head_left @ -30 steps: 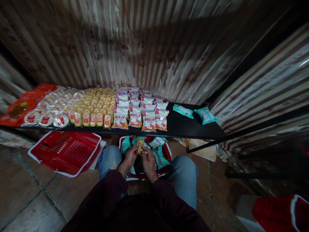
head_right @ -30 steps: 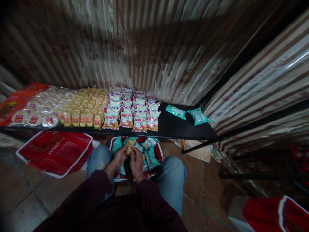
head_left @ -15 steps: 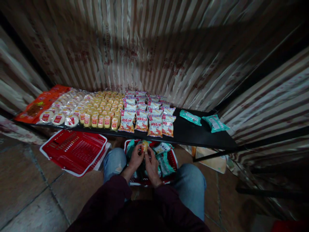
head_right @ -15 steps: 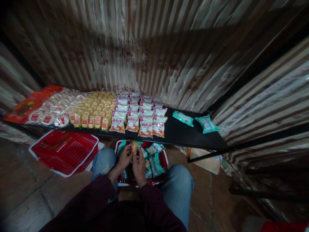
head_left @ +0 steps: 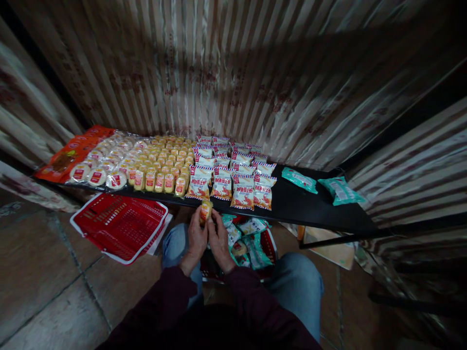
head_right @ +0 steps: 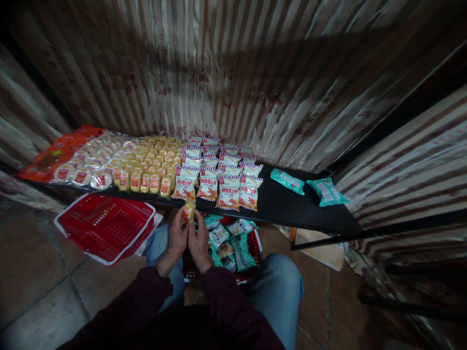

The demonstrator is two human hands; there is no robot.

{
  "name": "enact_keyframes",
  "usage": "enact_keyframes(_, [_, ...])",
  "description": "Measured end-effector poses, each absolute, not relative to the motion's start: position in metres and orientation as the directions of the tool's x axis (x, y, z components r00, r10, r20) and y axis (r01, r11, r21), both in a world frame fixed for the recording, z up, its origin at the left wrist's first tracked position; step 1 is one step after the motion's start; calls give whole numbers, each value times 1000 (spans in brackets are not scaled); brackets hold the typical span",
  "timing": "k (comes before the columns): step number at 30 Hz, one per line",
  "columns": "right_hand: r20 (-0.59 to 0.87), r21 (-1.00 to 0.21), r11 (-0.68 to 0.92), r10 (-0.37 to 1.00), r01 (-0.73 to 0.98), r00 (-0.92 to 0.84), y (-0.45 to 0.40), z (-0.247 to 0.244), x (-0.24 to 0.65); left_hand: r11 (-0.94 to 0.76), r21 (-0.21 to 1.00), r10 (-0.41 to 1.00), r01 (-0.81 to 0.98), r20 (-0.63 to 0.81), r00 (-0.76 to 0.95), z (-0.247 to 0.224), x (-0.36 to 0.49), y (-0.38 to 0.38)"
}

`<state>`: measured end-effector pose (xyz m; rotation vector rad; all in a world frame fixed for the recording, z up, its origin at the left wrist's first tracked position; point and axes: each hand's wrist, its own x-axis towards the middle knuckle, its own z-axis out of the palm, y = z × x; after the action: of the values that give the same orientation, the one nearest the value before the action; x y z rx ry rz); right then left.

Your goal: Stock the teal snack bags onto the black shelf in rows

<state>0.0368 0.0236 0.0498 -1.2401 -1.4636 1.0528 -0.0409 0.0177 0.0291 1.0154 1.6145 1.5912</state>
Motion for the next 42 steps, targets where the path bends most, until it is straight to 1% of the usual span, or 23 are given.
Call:
enact_keyframes(5, [221,-933,239,971,268,-94,34,54,6,-25,952,806,305,199,-557,31,-68,22])
enact_keyframes(9, [308,-880,345,938,325,-162,44,55,-16,25,894,732,447,288,-617,32,-92,27])
enact_keyframes(13, [401,-810,464,885,360,-238,52,59,-33,36,835,653,549,396,-646,35,-113,36])
enact_keyframes(17, [492,-720,589,807,368,-327,59,60,-41,44,765,536,642,525,-662,36,-134,48])
enact_keyframes(21, [527,-631,665,745,400,-408,67,55,-47,87,723,456,685,583,-673,29,-153,62])
enact_keyframes(26, [490,-536,706,707,463,-510,74,47,-54,117,672,484,731,604,-633,23,-170,74])
enact_keyframes(29, [454,-512,698,715,502,-531,79,45,-57,114,661,526,741,593,-610,24,-174,78])
enact_keyframes(32, [455,-477,712,702,515,-548,86,42,-58,102,667,545,738,583,-603,23,-175,83])
enact_keyframes(38, [476,-435,739,674,514,-565,98,36,-59,77,651,520,755,620,-588,10,-177,91])
enact_keyframes(42, [457,-417,740,673,528,-582,101,34,-60,41,615,539,787,650,-536,3,-178,94])
